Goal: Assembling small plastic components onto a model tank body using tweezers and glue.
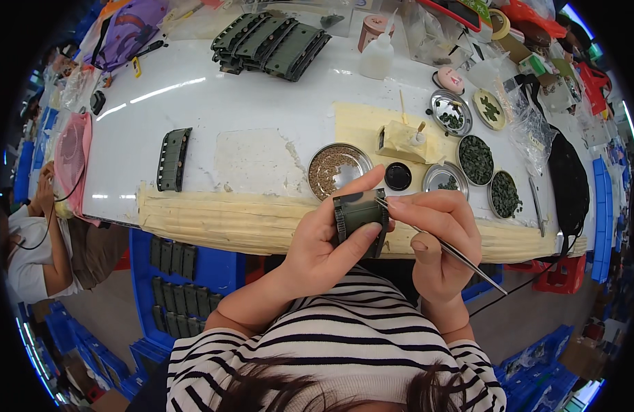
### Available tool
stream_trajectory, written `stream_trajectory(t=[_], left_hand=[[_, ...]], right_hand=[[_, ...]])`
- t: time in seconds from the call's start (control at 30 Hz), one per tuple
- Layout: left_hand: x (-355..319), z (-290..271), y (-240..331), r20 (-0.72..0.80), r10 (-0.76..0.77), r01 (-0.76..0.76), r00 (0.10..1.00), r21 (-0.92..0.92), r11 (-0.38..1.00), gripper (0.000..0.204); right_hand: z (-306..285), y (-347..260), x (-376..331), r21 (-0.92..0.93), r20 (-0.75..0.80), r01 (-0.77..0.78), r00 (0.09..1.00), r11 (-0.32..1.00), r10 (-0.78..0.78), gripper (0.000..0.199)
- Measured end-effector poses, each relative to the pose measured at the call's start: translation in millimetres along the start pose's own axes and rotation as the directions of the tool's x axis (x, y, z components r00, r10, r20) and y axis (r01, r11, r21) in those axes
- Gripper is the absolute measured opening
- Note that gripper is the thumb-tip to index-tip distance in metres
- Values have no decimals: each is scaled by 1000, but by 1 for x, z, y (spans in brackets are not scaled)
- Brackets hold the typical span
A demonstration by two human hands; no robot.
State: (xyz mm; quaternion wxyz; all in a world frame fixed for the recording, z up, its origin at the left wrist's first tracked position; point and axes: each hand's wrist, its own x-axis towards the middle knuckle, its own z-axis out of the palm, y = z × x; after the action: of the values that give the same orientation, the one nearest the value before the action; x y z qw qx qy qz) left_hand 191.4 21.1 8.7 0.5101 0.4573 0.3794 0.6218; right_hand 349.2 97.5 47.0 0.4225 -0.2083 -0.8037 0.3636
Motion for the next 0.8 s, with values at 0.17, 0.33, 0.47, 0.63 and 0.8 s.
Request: stream_trajectory(t=[0.17, 0.33, 0.47, 0.63, 0.8], left_hand=[[0, -1, 2, 14, -32, 32, 999, -3, 999, 56], [0, -2, 1, 19, -27, 27, 999, -16, 999, 56], [0, -2, -1, 18, -37, 38, 999, -55, 998, 57], [-1, -2, -2, 34, -36, 40, 999, -109, 993, 56], [-1, -2, -3, 30, -33, 36, 999, -93, 995, 56]], right_hand=[[-3, 2, 3, 9, 28, 11, 1000, 1000, -11, 27], [-3, 2, 3, 26, 35, -1, 999, 1000, 0, 25], [-3, 3, 3, 33, 23, 17, 1000, 999, -17, 23], [-1, 9, -2, 100, -26, 30, 999, 995, -27, 22], [-2, 8, 0, 63, -3, 38, 999, 997, -38, 21]])
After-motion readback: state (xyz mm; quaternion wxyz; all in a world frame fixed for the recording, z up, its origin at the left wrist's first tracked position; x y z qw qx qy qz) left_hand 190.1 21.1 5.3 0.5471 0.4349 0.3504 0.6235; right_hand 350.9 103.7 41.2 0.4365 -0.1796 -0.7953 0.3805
